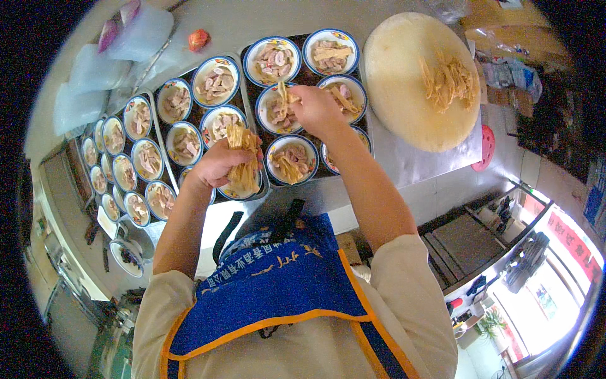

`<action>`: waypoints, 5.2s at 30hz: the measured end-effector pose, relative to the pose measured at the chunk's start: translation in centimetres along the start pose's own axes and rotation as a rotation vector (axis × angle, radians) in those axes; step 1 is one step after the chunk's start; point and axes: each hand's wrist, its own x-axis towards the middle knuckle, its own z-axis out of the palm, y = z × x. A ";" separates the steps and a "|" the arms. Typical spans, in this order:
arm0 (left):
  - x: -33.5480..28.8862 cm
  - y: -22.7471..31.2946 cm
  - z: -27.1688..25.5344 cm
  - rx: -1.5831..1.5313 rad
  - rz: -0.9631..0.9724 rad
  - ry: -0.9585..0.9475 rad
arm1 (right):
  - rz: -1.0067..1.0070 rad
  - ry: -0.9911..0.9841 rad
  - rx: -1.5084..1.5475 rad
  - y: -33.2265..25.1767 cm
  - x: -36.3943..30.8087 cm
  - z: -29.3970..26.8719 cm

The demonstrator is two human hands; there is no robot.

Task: The person assembles multiple bowls of food by hand, adding dark toppings and shredded ingredients to each bowl. They move trays of bowls across the counter and continue topping them in sequence.

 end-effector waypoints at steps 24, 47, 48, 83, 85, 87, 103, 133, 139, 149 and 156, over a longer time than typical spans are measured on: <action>4.8 7.5 1.1 0.514 -0.003 0.000 | 0.140 -0.347 0.451 -4.4 5.6 -1.1; 0.1 3.9 -2.1 0.264 0.175 0.145 | -0.227 -0.316 0.173 -8.8 3.4 3.6; -0.2 3.9 -2.2 0.239 0.132 0.156 | -0.300 -0.247 0.231 -9.1 3.2 4.0; -12.9 1.5 -11.7 -0.172 0.276 0.103 | 0.145 0.025 -0.238 -11.7 12.2 7.1; -13.2 1.4 -11.6 -0.170 0.260 0.123 | 0.069 0.127 -0.229 -13.1 11.8 8.3; -13.4 1.4 -11.4 -0.219 0.279 0.151 | -0.056 0.039 -0.279 -14.7 12.0 10.2; -10.3 2.0 -12.2 -0.205 0.386 0.267 | 0.124 -0.609 0.600 -19.6 9.4 13.4; -13.4 -0.2 -11.8 -0.436 0.371 0.340 | 0.410 -0.421 1.082 -17.8 2.8 17.3; -14.3 -1.1 -13.1 -0.430 0.418 0.378 | 0.243 -0.293 0.820 -16.9 4.6 17.6; -14.6 -1.6 -11.5 -0.631 0.491 0.369 | 0.135 -0.400 0.463 -18.6 -1.5 17.1; -10.3 -1.3 -9.6 -0.443 0.482 0.391 | 0.165 -0.137 0.678 -17.5 -4.6 15.9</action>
